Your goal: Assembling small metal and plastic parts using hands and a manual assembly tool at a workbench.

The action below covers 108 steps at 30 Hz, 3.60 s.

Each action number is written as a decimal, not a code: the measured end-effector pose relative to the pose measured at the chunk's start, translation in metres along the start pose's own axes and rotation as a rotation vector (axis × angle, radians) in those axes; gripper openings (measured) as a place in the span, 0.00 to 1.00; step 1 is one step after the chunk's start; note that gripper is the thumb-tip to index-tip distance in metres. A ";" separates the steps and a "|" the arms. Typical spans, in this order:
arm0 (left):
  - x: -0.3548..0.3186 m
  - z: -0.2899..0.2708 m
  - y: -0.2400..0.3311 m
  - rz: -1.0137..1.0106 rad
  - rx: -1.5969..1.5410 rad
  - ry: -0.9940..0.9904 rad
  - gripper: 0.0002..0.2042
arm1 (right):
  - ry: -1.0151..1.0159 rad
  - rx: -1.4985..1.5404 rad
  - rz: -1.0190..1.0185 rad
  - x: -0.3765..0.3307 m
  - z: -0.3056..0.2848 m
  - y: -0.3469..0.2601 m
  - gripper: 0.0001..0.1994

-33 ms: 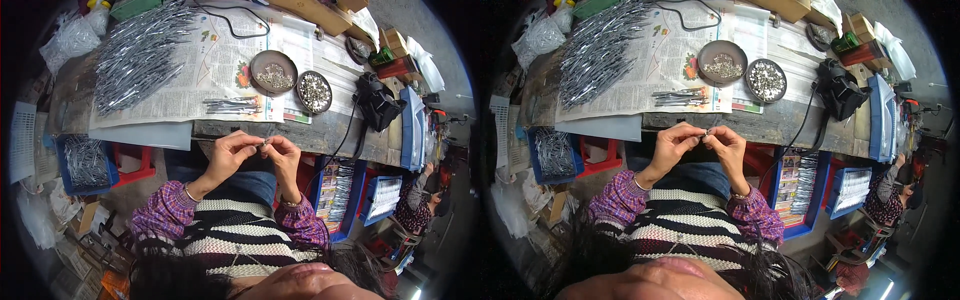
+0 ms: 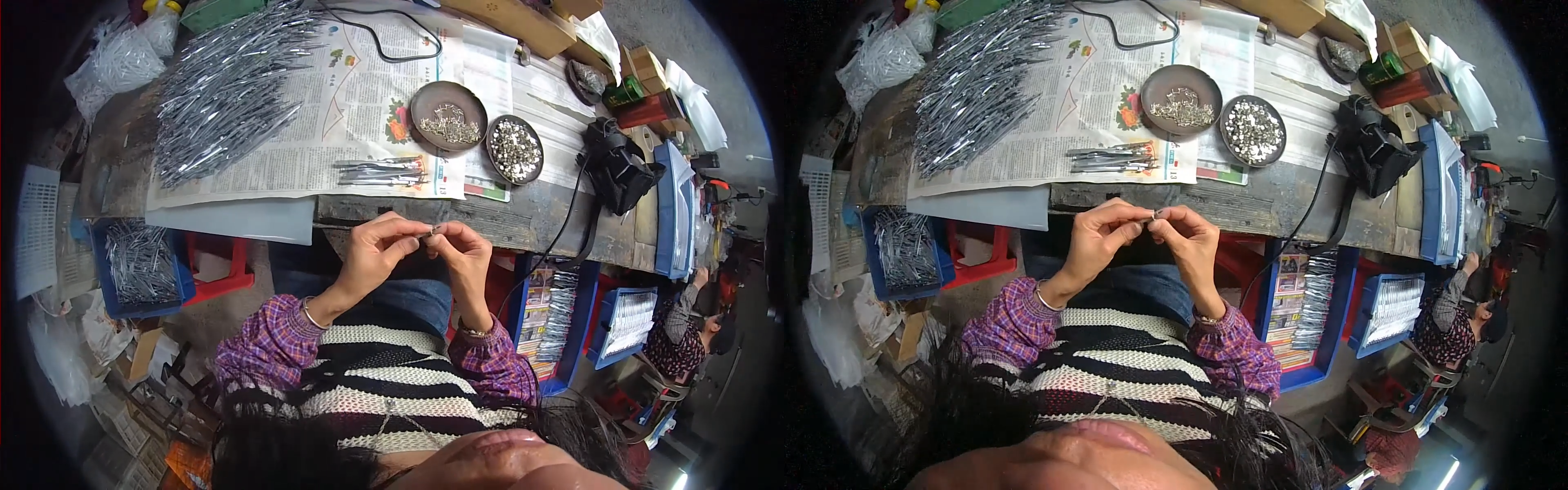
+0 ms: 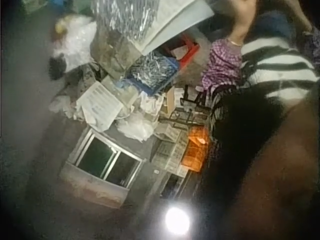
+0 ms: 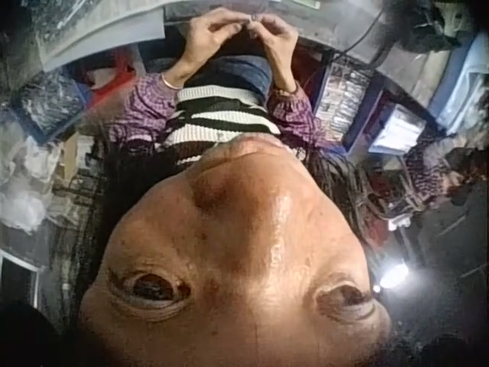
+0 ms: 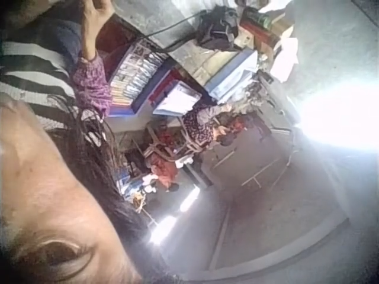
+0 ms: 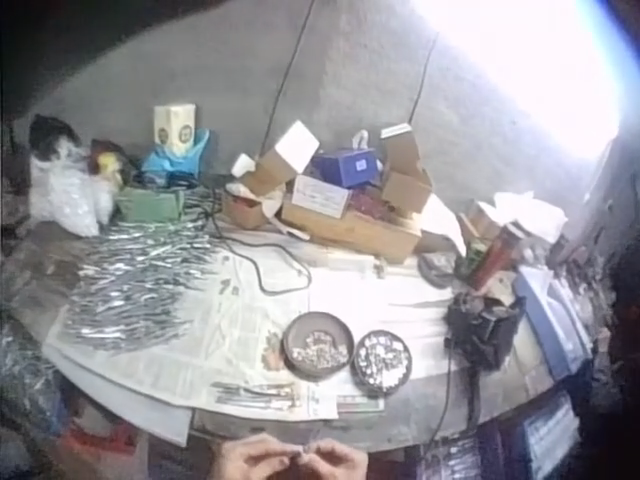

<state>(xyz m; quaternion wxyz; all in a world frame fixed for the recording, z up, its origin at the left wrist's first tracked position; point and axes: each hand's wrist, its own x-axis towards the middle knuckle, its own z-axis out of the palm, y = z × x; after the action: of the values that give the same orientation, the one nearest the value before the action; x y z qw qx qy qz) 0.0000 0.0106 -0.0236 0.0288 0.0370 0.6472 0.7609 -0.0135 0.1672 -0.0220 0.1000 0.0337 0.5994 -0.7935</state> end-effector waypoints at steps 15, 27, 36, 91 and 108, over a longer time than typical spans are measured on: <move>-0.003 0.003 -0.001 -0.005 -0.015 0.008 0.11 | -0.006 -0.269 -0.133 -0.004 -0.001 0.005 0.07; -0.003 0.006 -0.006 -0.119 -0.076 -0.002 0.09 | 0.006 -0.171 -0.121 -0.004 -0.002 0.000 0.05; -0.001 0.008 -0.008 -0.004 0.020 -0.003 0.09 | 0.023 -0.165 -0.103 0.000 -0.009 0.004 0.06; -0.052 -0.192 0.027 0.373 1.044 0.432 0.04 | -0.215 -0.244 0.056 -0.004 0.008 0.016 0.05; -0.017 -0.077 0.030 -0.355 -0.297 -0.047 0.10 | -0.180 -0.532 -0.219 -0.007 0.034 0.005 0.05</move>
<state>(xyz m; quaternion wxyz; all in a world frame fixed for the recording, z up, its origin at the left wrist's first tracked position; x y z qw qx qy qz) 0.0101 -0.0710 -0.0068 0.1824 -0.0642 0.5236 0.8297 -0.0036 0.1342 -0.0165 0.0721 -0.1290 0.7749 -0.6146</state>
